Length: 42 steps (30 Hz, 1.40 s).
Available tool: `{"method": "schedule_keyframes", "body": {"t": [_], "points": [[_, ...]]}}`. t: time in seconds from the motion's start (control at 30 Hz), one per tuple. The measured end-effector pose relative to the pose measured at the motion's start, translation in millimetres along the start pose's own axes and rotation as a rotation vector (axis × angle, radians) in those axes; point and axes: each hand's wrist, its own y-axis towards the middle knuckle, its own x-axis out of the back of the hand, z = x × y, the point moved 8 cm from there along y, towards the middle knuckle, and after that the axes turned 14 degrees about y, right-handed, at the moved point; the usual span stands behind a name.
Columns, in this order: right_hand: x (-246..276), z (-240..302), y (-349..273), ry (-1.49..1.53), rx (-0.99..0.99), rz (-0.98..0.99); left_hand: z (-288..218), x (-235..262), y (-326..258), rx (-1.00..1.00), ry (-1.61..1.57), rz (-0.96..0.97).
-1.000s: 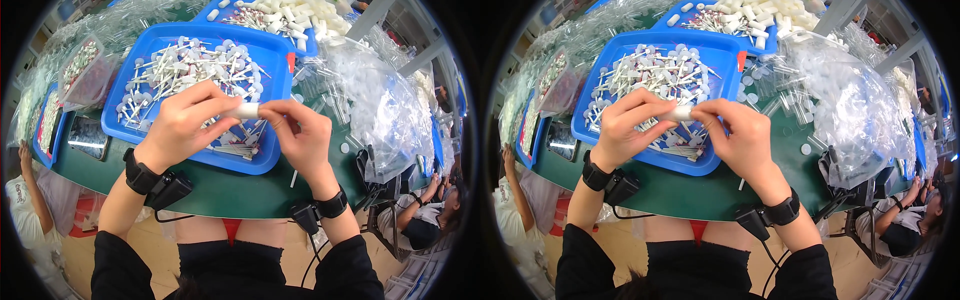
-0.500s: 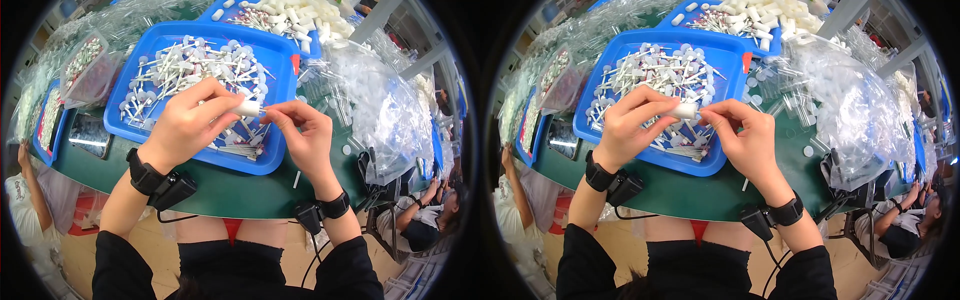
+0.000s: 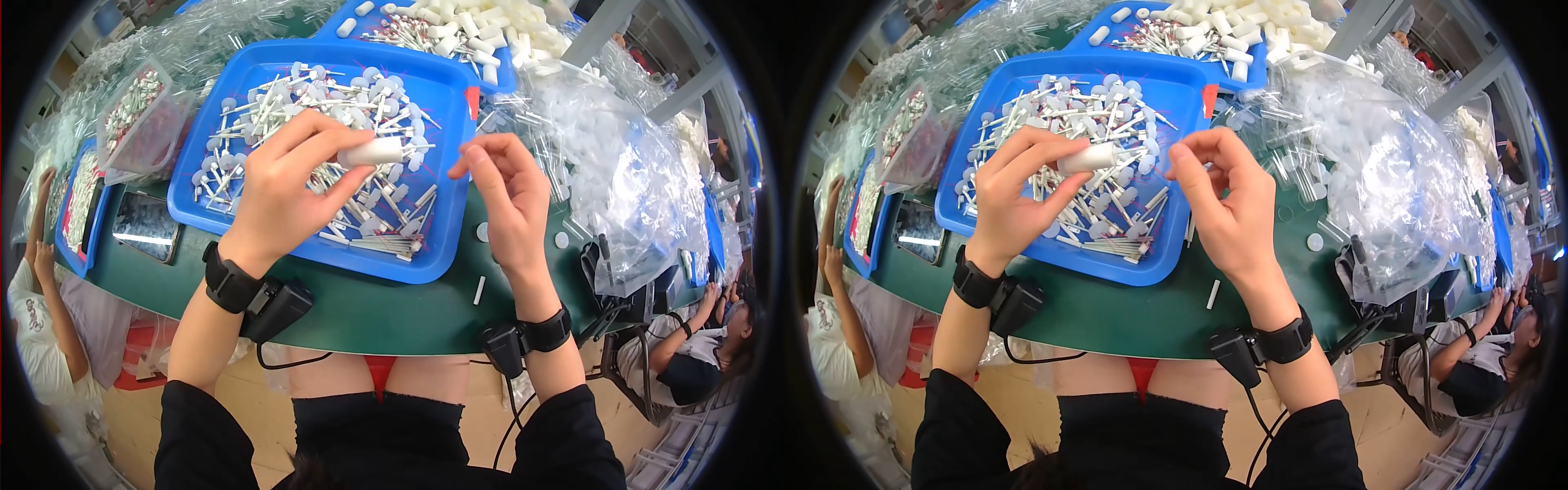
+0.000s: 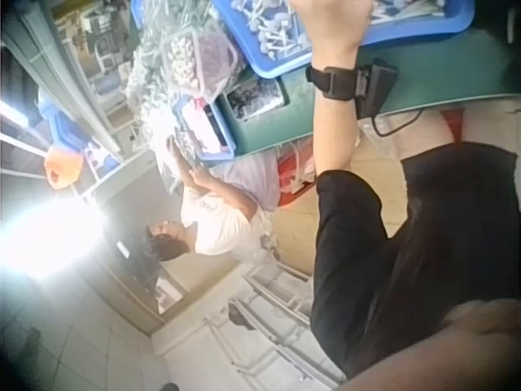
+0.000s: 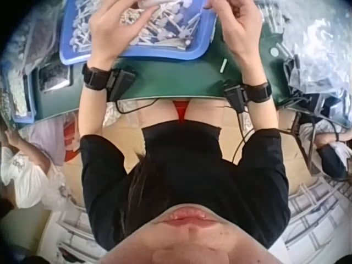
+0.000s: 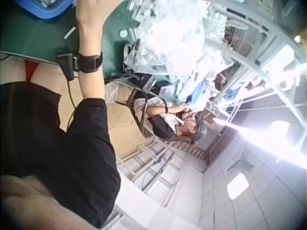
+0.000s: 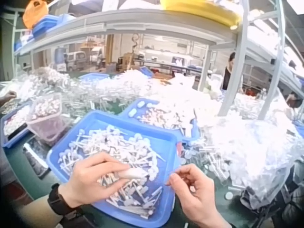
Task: The person is seen assembling small white medical or laboratory components, inserting tips into tubes at a workstation.
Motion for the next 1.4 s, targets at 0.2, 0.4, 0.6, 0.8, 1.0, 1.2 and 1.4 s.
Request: {"method": "schedule_keyframes", "body": {"t": [0.2, 0.4, 0.6, 0.8, 1.0, 1.2, 1.4], "points": [[-45.7, 13.8, -15.9, -0.718, 0.320, 0.391, 14.0, -2.2, 0.6, 0.129, -0.012, 0.033], [-14.2, 7.9, -0.2, -0.423, 0.134, 0.160, 9.6, -2.5, 1.0, 0.100, -0.076, 0.063], [10.1, 10.3, 4.8, -0.052, 0.124, -0.172, -1.0, -24.7, -2.8, 0.079, -0.058, 0.259], [-43.8, 37.2, -10.8, -0.443, 0.532, 0.166, -7.5, -26.4, -1.9, 0.179, -0.431, 0.161], [-25.2, 43.4, -2.6, -0.295, 0.420, 0.147, 8.4, -28.3, -5.6, 0.413, -0.633, 0.068], [22.1, 21.2, 47.0, -0.260, 0.116, -0.035, 24.7, -33.3, -17.5, 0.500, -0.805, 0.045], [69.2, -29.7, 160.7, -0.906, 0.148, -0.076, 16.8, -42.4, -13.7, 0.509, -0.996, 0.082]]}}
